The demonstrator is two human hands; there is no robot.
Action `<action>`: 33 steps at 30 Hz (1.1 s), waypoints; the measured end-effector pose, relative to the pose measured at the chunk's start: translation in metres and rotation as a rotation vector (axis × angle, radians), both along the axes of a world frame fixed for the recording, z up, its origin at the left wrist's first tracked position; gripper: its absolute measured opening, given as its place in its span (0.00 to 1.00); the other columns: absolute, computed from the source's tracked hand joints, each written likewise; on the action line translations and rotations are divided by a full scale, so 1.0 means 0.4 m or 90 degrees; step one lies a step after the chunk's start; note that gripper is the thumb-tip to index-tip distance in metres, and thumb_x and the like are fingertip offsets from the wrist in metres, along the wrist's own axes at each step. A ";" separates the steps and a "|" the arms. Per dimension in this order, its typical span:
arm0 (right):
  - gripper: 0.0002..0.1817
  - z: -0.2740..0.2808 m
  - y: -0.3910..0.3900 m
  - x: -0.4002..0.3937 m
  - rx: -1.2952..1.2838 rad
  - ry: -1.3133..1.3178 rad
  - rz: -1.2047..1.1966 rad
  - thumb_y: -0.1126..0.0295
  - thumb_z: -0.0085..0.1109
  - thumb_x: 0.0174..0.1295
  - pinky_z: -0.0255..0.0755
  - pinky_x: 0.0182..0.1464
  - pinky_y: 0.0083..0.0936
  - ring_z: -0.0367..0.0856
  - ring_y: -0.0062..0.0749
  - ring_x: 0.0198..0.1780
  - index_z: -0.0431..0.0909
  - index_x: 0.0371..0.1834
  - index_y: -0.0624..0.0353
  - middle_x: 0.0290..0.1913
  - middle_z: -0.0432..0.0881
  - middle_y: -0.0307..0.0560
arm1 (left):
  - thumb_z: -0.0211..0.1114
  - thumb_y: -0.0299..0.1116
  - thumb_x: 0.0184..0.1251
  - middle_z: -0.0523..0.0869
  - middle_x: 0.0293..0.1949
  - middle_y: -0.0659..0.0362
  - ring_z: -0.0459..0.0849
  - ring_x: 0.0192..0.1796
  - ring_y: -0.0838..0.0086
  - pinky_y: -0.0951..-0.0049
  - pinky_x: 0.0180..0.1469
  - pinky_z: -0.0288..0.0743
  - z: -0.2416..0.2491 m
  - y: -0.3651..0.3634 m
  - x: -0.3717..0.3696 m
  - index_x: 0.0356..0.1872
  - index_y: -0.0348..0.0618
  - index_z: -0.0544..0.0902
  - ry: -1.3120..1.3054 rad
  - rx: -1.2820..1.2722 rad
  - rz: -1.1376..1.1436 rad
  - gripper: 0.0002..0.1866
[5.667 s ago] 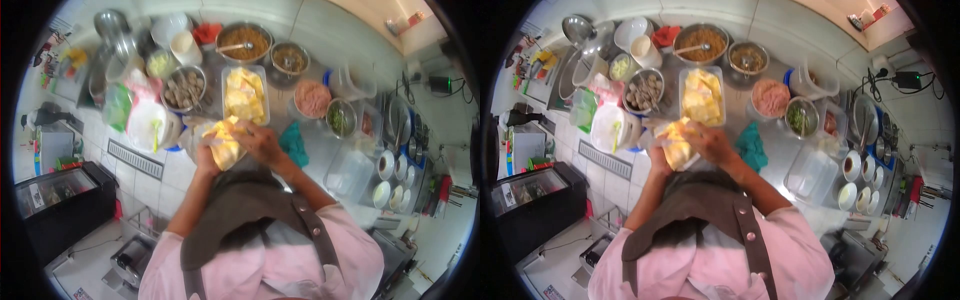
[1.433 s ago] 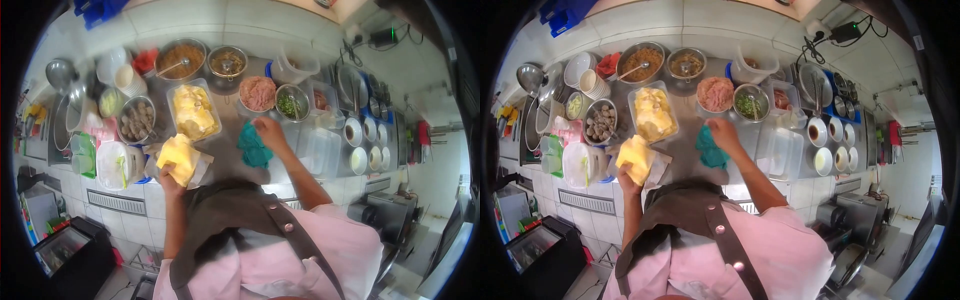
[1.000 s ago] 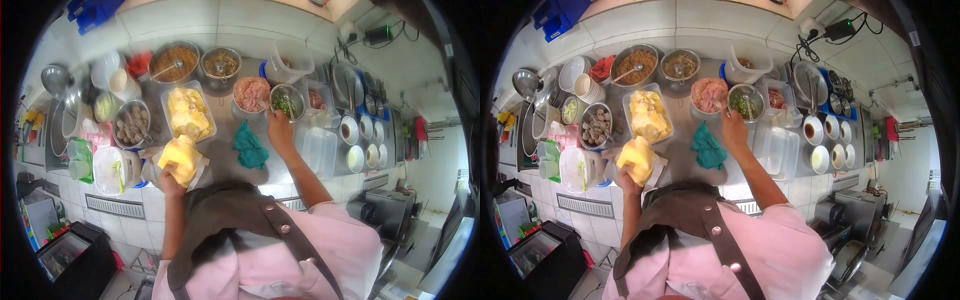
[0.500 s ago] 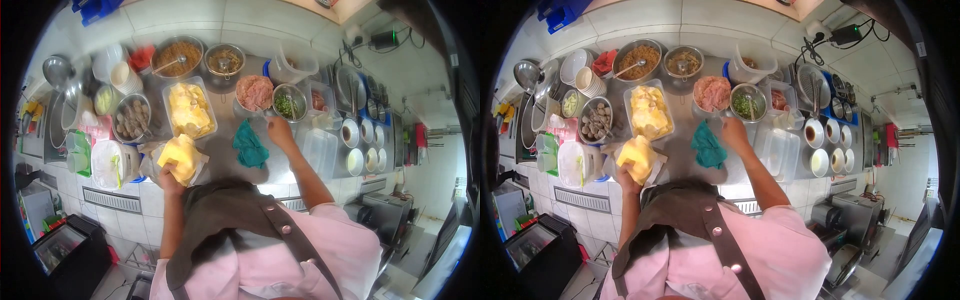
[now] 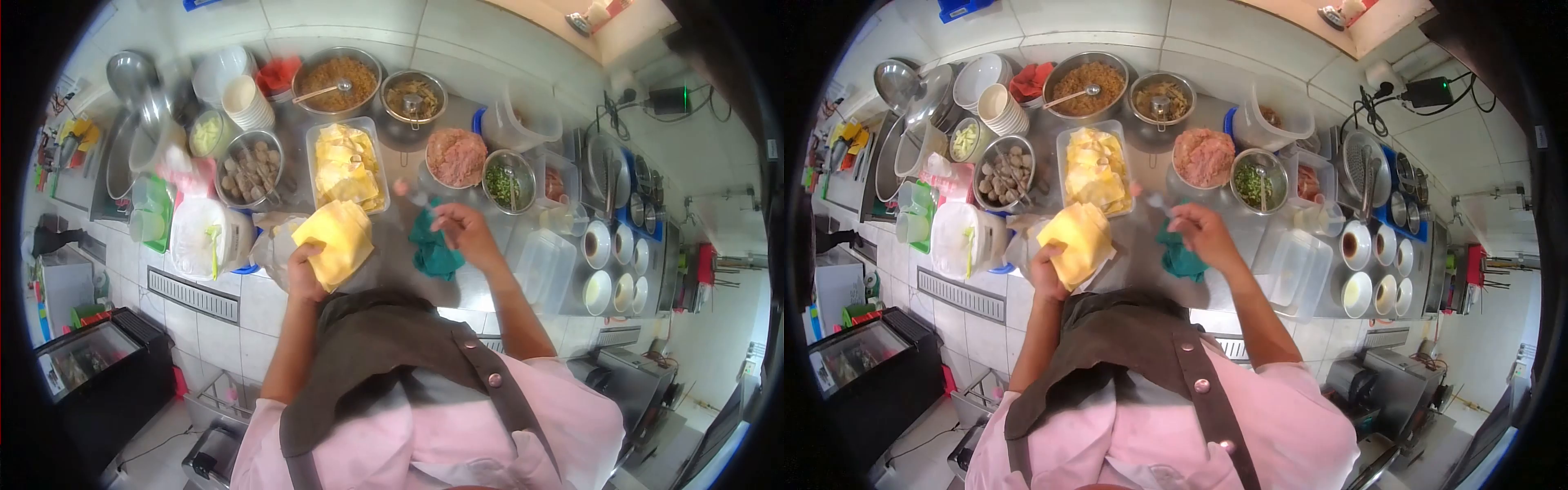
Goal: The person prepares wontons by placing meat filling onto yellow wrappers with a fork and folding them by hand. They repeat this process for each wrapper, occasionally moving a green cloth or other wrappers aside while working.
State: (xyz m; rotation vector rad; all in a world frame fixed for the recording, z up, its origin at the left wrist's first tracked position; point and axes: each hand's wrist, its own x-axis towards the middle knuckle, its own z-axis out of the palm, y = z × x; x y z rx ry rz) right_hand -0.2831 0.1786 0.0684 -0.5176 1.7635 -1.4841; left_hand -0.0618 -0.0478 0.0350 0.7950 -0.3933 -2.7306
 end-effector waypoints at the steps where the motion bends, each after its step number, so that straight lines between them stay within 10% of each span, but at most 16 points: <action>1: 0.11 0.011 -0.019 0.023 -0.003 0.000 0.000 0.74 0.56 0.69 0.65 0.25 0.16 0.69 0.13 0.22 0.82 0.52 0.61 0.34 0.84 0.38 | 0.59 0.33 0.54 0.78 0.61 0.44 0.80 0.59 0.47 0.48 0.60 0.77 0.004 0.003 -0.005 0.68 0.35 0.67 -0.002 -0.006 -0.012 0.36; 12: 0.19 0.030 -0.123 0.078 -0.112 0.481 0.177 0.82 0.59 0.60 0.78 0.46 0.31 0.83 0.47 0.45 0.82 0.55 0.59 0.46 0.84 0.52 | 0.57 0.33 0.57 0.78 0.60 0.43 0.80 0.60 0.50 0.52 0.63 0.75 0.042 0.028 -0.010 0.67 0.33 0.67 0.052 0.038 -0.033 0.34; 27: 0.25 0.073 -0.114 0.023 -0.049 0.631 0.236 0.85 0.58 0.53 0.77 0.50 0.34 0.82 0.43 0.45 0.84 0.55 0.54 0.45 0.85 0.46 | 0.56 0.33 0.58 0.75 0.64 0.39 0.77 0.64 0.44 0.47 0.68 0.71 0.058 -0.006 -0.008 0.70 0.32 0.65 0.138 0.100 0.007 0.36; 33: 0.24 0.100 -0.131 0.030 -0.081 0.442 0.200 0.87 0.55 0.56 0.79 0.48 0.31 0.86 0.38 0.43 0.84 0.55 0.55 0.44 0.86 0.48 | 0.57 0.34 0.56 0.73 0.66 0.40 0.75 0.65 0.44 0.48 0.69 0.69 0.054 -0.014 -0.012 0.70 0.32 0.64 0.107 0.060 0.025 0.37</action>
